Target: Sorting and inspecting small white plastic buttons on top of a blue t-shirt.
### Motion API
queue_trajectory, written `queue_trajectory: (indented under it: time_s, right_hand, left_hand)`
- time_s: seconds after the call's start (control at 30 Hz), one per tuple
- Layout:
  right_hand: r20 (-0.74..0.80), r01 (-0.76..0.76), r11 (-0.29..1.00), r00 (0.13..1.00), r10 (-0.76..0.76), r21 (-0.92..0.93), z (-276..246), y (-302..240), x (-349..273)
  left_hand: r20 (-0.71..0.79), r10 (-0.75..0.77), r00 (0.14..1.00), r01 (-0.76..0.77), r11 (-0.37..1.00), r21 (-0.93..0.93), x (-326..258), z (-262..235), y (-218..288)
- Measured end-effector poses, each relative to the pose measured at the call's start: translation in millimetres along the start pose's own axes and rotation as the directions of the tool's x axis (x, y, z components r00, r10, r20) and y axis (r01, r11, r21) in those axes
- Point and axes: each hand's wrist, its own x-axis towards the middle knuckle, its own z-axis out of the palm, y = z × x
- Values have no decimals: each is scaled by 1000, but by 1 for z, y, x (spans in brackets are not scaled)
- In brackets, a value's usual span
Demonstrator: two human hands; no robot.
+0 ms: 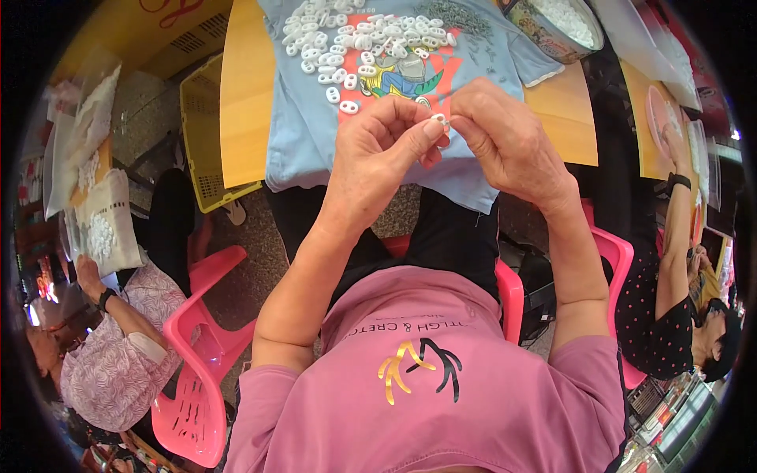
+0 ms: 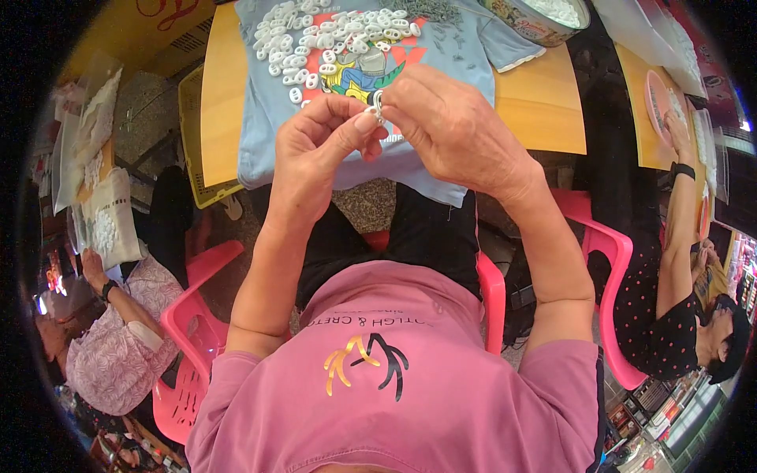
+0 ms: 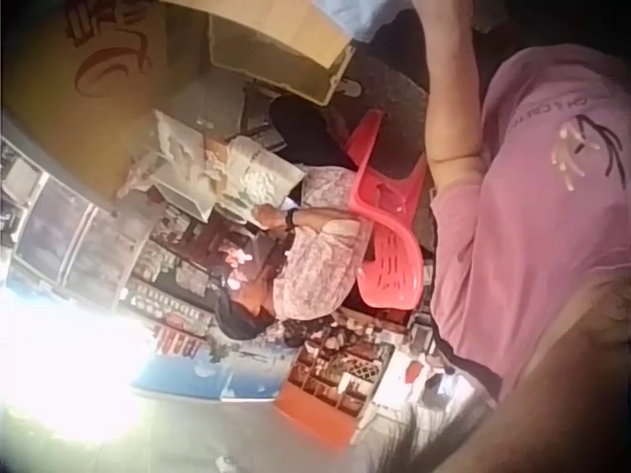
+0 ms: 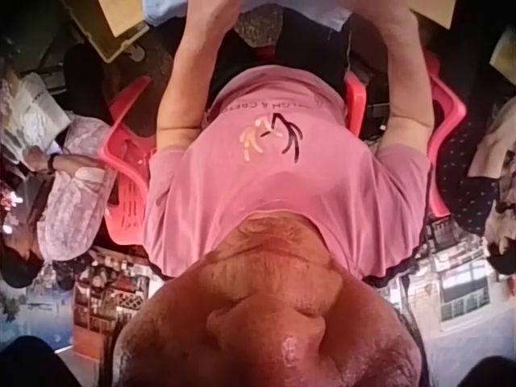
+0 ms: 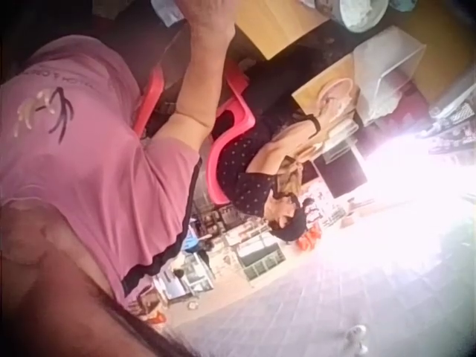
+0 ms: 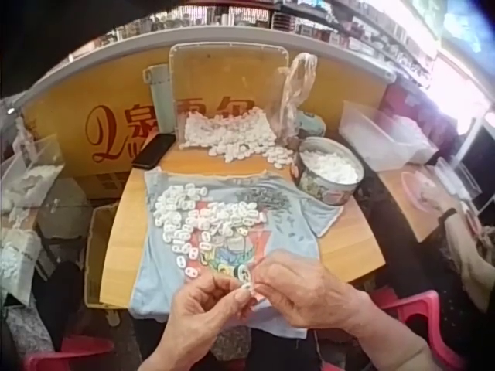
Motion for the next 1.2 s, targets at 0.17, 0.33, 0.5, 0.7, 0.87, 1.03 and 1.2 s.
queue_trajectory:
  time_s: [0.17, 0.33, 0.5, 0.7, 0.87, 1.03, 1.2]
  right_hand:
    - [-29, 73, 993, 997, -70, 90, 6, 2, -2]
    - [-28, 22, 984, 999, -18, 175, 11, 3, -3]
    - [-7, -59, 976, 998, 62, 211, 20, 8, -4]
    - [55, -99, 981, 994, 91, 165, 21, 12, 0]
    - [58, -116, 964, 993, 105, 240, 32, 7, 1]
    - [25, -187, 937, 982, 188, 294, 42, 11, 7]
    - [90, -295, 876, 955, 282, 381, 34, 36, 32]
  left_hand:
    - [0, 10, 1000, -10, 1000, -7, -2, 0, -1]
    - [-25, 28, 999, -27, 999, 42, -1, 2, -4]
    - [-43, 8, 999, -5, 997, 72, 4, -4, -17]
    - [-97, -47, 994, 43, 998, -43, 4, -12, -22]
    - [-120, -3, 993, 15, 994, 104, -1, -17, -21]
    - [-152, 19, 988, -18, 1000, 7, 4, -18, -19]
    - [-186, 35, 982, -45, 998, -47, 4, -25, -17]
